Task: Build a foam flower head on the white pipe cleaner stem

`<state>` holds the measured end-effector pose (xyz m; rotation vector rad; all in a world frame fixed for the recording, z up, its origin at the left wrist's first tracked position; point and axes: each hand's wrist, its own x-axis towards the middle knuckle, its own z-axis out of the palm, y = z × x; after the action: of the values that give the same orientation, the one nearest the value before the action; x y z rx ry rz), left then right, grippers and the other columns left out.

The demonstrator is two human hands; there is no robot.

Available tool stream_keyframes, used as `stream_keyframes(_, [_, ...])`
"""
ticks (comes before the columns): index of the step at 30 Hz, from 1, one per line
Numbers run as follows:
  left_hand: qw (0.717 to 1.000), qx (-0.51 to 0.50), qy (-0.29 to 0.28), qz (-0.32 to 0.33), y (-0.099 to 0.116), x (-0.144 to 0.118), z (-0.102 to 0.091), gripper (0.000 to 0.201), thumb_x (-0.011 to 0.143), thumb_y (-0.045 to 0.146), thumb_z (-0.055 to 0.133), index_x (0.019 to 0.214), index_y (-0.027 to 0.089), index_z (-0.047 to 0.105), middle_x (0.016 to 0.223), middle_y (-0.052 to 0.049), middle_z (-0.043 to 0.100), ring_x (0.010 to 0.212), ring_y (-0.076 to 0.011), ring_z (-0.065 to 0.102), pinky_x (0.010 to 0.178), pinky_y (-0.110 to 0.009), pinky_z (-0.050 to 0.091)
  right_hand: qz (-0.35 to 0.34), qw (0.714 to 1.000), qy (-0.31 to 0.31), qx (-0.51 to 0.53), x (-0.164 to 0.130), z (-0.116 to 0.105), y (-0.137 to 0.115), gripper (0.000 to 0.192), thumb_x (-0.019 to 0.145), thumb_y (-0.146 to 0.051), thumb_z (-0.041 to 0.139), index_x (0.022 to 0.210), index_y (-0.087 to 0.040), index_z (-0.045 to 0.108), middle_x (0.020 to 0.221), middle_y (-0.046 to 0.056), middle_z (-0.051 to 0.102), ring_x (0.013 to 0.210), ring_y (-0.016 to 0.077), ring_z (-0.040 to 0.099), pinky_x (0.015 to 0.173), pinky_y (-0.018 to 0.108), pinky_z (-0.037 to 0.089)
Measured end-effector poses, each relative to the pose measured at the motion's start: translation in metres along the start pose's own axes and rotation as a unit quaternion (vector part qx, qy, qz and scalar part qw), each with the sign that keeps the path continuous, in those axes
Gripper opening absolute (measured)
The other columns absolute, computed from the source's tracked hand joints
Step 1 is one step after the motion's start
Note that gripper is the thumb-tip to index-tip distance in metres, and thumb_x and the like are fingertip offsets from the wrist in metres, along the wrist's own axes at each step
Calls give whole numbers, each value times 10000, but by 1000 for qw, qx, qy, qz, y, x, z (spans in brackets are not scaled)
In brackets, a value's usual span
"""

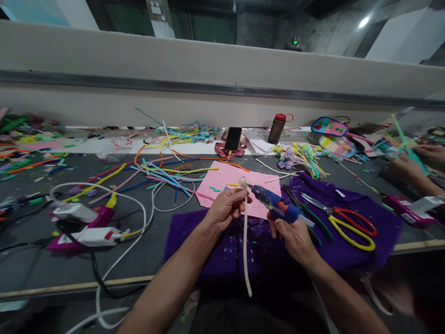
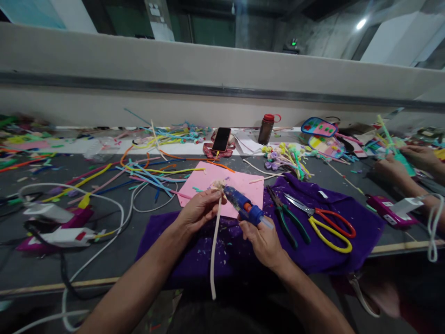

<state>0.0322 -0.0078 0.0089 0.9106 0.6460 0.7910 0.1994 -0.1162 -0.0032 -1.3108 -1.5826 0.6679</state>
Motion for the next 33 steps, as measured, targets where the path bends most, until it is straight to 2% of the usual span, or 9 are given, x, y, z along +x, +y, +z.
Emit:
stream_keyframes(6, [1000, 8, 2, 0, 2, -1, 1, 179, 719, 277, 636, 752, 111, 577, 686, -21, 604, 389, -11, 448, 302, -111, 278, -4, 999, 0, -32, 2, -1, -6, 500, 873, -488, 329, 533, -162, 498, 541, 10, 470, 528, 118, 438, 540, 252, 319])
stream_keyframes(12, [1000, -1, 6, -16, 2, -2, 1, 199, 715, 290, 642, 760, 102, 593, 580, -2, 571, 371, -16, 436, 307, -115, 273, 14, 999, -3, -52, 1, -1, -2, 507, 860, -510, 335, 530, -161, 496, 543, 14, 477, 527, 121, 447, 527, 245, 326])
stream_keyframes(17, [1000, -15, 0, -5, 1, -1, 0, 203, 707, 282, 656, 786, 104, 601, 660, -17, 601, 401, -14, 465, 319, -112, 295, 13, 998, -14, -57, 0, -1, 1, 486, 864, -494, 341, 540, -168, 497, 533, 7, 477, 512, 120, 446, 507, 241, 324])
stream_keyframes(24, [1000, -14, 0, -3, 3, -2, 0, 208, 694, 293, 666, 736, 102, 596, 624, -4, 582, 391, -10, 452, 327, -115, 304, 3, 998, -21, -65, -4, -3, 4, 469, 868, -473, 358, 544, -172, 511, 523, 6, 485, 507, 122, 456, 507, 242, 330])
stream_keyframes(33, [1000, 5, -8, 11, 1, -1, -1, 210, 720, 309, 643, 771, 116, 579, 694, -10, 590, 400, -3, 442, 311, -111, 266, 12, 998, -8, -57, 1, -5, -5, 519, 860, -502, 328, 512, -161, 505, 506, 7, 465, 501, 118, 446, 508, 240, 324])
